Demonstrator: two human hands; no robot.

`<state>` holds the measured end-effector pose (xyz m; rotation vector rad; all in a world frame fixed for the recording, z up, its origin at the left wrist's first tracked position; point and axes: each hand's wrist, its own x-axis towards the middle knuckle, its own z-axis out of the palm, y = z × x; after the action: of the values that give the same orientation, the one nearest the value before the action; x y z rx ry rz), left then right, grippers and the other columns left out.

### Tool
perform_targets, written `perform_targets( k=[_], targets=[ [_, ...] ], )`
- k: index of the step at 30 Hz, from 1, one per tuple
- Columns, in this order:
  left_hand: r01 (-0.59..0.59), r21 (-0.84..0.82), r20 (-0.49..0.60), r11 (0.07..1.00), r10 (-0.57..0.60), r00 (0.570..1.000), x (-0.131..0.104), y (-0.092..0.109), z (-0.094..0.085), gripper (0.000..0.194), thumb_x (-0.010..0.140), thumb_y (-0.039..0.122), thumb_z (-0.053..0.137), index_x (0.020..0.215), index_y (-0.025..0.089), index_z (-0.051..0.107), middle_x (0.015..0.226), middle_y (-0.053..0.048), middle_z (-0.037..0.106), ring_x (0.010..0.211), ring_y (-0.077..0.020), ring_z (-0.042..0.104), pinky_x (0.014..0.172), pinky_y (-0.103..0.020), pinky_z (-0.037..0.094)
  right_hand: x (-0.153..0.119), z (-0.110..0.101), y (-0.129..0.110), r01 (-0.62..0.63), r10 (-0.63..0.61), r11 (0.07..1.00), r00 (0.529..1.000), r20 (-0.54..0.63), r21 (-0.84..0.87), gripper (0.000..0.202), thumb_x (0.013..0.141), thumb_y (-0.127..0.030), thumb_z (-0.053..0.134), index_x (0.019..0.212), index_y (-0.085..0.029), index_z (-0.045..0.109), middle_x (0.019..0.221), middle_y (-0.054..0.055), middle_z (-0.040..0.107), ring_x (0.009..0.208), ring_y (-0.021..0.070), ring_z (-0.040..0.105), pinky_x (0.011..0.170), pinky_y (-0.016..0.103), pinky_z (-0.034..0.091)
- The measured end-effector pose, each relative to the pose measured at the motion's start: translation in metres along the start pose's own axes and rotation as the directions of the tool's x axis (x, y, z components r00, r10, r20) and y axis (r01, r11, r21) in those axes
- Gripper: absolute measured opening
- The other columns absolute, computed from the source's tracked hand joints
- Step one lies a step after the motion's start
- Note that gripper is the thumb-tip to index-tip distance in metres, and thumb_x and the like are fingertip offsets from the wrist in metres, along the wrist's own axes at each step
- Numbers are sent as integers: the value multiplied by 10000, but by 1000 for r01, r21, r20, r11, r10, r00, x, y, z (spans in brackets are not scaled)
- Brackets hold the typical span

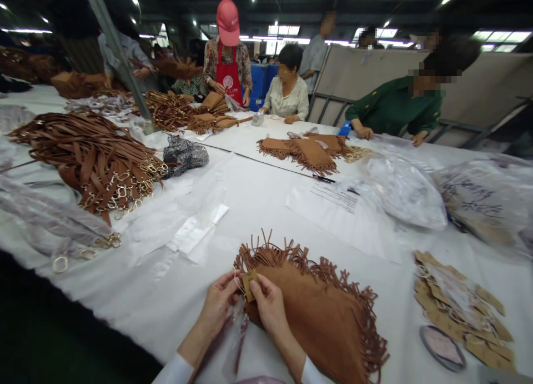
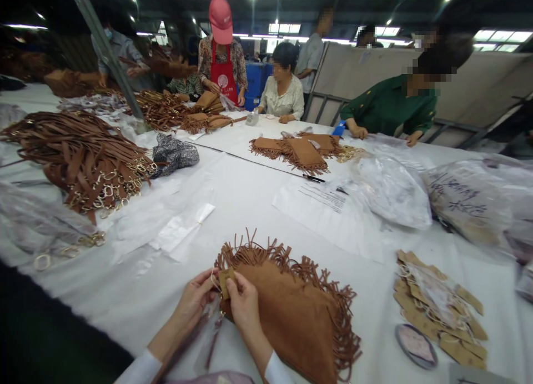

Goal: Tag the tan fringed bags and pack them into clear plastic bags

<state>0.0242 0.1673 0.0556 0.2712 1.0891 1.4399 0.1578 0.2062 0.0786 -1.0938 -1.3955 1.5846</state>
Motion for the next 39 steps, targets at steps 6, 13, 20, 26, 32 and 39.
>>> perform_targets(
  k=[6,13,20,26,32,39],
  targets=[
    [-127,348,61,929,112,992,5,0,-6,449,666,373,779,1048,152,693,1017,-104,734,884,-206,674,816,-303,520,-2,-3,-11,73,-25,917,992,126,-393,248,840,-285,493,907,-189,712,812,36,717,753,199,636,684,271,461],
    [-309,744,248,592,185,951,7,28,-4,314,695,283,680,995,208,732,974,-49,745,884,-231,667,840,-325,507,-1,-12,-4,130,-123,857,991,48,-499,270,779,-220,512,965,-192,706,829,43,682,707,164,595,648,250,447],
    [-194,801,-94,567,438,894,26,65,-63,382,675,456,659,921,166,682,844,-57,724,770,-217,659,729,-315,521,-15,-41,7,6,-62,937,987,-148,-350,339,808,-329,519,1063,-173,679,920,73,688,597,135,573,541,243,470],
    [-127,919,-141,373,612,778,19,78,-83,438,716,512,600,995,175,631,945,-85,686,850,-250,645,802,-373,506,-50,-82,-2,-118,21,958,937,-349,-260,509,771,-485,577,1128,-128,635,764,48,665,505,129,523,482,255,446],
    [7,859,-26,511,30,999,-21,37,-69,482,754,618,564,922,180,674,760,-62,715,742,-262,682,694,-355,531,-133,-170,-4,-388,89,896,634,-768,-216,575,674,-588,588,1021,-133,649,703,61,681,590,197,597,548,299,478],
    [77,880,9,468,-179,984,-18,4,-54,585,616,686,654,901,177,686,718,-42,714,682,-257,664,611,-331,519,-193,-184,7,-578,91,736,599,-796,-351,463,700,-643,542,709,-208,700,647,63,697,674,262,638,652,345,457]
  ],
)
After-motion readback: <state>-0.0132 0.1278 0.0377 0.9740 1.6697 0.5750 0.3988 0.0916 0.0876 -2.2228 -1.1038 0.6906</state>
